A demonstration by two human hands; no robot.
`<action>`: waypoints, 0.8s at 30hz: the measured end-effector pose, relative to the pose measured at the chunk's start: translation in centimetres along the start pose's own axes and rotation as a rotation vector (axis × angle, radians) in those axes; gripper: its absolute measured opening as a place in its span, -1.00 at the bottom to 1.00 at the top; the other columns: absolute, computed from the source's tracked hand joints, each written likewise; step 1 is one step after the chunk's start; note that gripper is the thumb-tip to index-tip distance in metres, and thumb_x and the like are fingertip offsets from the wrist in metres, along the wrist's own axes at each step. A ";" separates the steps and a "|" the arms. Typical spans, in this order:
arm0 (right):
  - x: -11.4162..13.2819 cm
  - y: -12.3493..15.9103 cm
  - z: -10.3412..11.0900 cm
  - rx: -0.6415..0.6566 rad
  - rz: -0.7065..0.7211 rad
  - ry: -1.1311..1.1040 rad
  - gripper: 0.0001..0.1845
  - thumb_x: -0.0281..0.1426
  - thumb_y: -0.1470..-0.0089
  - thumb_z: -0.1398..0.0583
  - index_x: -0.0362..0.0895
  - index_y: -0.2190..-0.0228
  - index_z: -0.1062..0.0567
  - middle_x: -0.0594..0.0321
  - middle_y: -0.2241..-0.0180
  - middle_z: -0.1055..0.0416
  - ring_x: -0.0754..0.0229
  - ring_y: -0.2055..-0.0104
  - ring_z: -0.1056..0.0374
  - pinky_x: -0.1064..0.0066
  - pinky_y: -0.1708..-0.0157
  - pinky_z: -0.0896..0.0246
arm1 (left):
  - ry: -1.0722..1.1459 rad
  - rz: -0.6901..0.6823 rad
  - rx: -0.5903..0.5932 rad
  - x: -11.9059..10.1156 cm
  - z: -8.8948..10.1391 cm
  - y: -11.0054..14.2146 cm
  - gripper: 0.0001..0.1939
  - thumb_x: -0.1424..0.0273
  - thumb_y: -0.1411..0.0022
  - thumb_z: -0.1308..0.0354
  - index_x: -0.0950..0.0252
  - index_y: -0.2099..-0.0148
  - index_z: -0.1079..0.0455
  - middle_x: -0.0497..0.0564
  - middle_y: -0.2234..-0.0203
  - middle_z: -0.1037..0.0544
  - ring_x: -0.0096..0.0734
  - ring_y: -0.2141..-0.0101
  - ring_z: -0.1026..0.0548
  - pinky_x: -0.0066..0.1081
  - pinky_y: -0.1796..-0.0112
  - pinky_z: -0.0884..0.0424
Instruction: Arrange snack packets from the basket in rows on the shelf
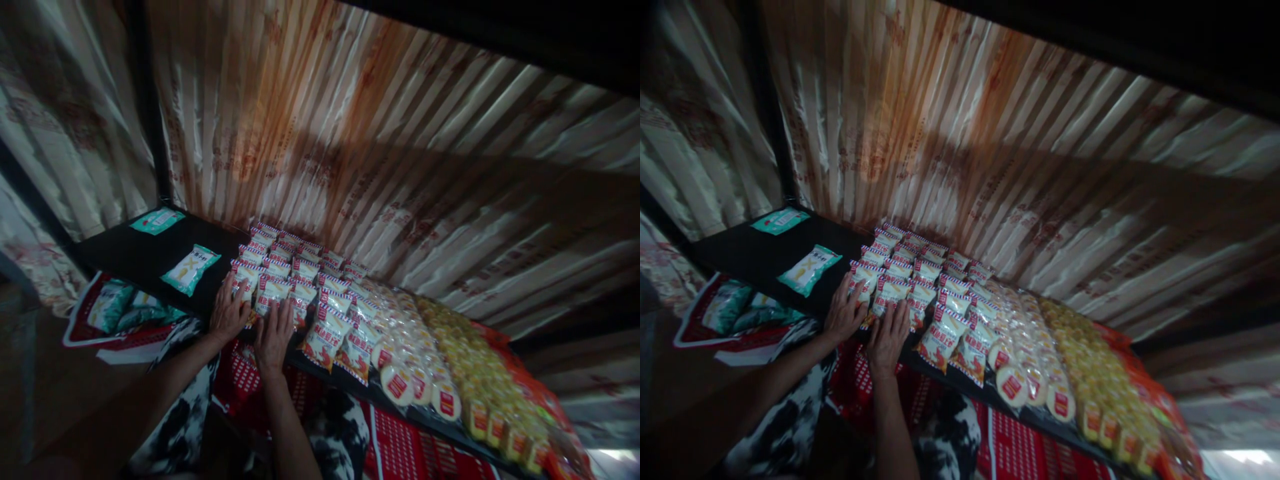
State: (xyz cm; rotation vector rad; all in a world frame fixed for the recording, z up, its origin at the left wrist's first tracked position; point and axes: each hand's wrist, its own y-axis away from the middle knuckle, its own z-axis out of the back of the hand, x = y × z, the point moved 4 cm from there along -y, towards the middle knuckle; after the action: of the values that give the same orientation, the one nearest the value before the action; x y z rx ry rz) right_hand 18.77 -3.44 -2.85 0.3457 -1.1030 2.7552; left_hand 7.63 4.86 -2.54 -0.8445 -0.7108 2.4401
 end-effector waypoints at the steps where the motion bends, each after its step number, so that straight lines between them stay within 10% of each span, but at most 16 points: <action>1: 0.0 0.2 0.2 -0.003 0.001 -0.005 -0.42 -0.38 -0.20 0.03 -0.15 -0.22 0.01 -0.07 -0.28 0.15 -0.10 -0.32 0.29 -0.12 -0.09 0.01 | 0.002 -0.001 -0.002 -0.1 0.1 0.0 -0.45 0.35 -0.21 0.04 0.31 -0.24 -0.09 0.16 -0.27 0.02 0.00 -0.26 0.10 -0.02 -0.15 -0.07; 16: 0.2 13.6 -0.3 0.206 0.002 -0.180 -0.45 -0.54 -0.05 0.02 -0.20 -0.12 -0.24 -0.01 -0.19 -0.12 0.04 -0.27 0.07 0.06 -0.07 -0.17 | 0.077 0.070 -0.099 0.7 0.4 5.6 -0.47 0.35 -0.29 0.14 0.41 -0.26 0.05 0.32 -0.25 0.00 -0.06 -0.26 0.08 -0.02 -0.15 -0.05; 20: -2.4 15.6 -3.5 0.400 -0.310 -0.172 -0.54 -0.56 0.05 -0.01 -0.27 0.10 -0.47 -0.12 0.00 -0.36 -0.01 -0.07 -0.28 0.14 0.05 -0.27 | 0.093 0.066 -0.024 -0.4 0.9 10.9 -0.51 0.40 -0.28 0.14 0.38 -0.24 -0.03 0.29 -0.24 -0.03 -0.09 -0.25 0.03 -0.02 -0.15 -0.08; 24: -3.5 17.1 -5.2 0.494 -0.408 -0.185 -0.68 -0.53 0.04 -0.03 -0.22 0.33 -0.56 -0.02 0.39 -0.53 0.07 0.32 -0.48 0.35 0.38 -0.33 | 0.184 0.006 0.290 -1.8 -0.2 15.0 -0.58 0.52 -0.18 0.13 0.27 -0.07 -0.30 0.13 -0.19 -0.21 -0.25 -0.18 -0.18 -0.20 -0.10 -0.24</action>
State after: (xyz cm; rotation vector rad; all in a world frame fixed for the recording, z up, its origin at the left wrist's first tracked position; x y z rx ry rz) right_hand 17.48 -12.29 -18.70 0.7987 -0.3052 2.6120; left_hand 5.34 -7.55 -10.90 -0.9366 -0.2791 2.3548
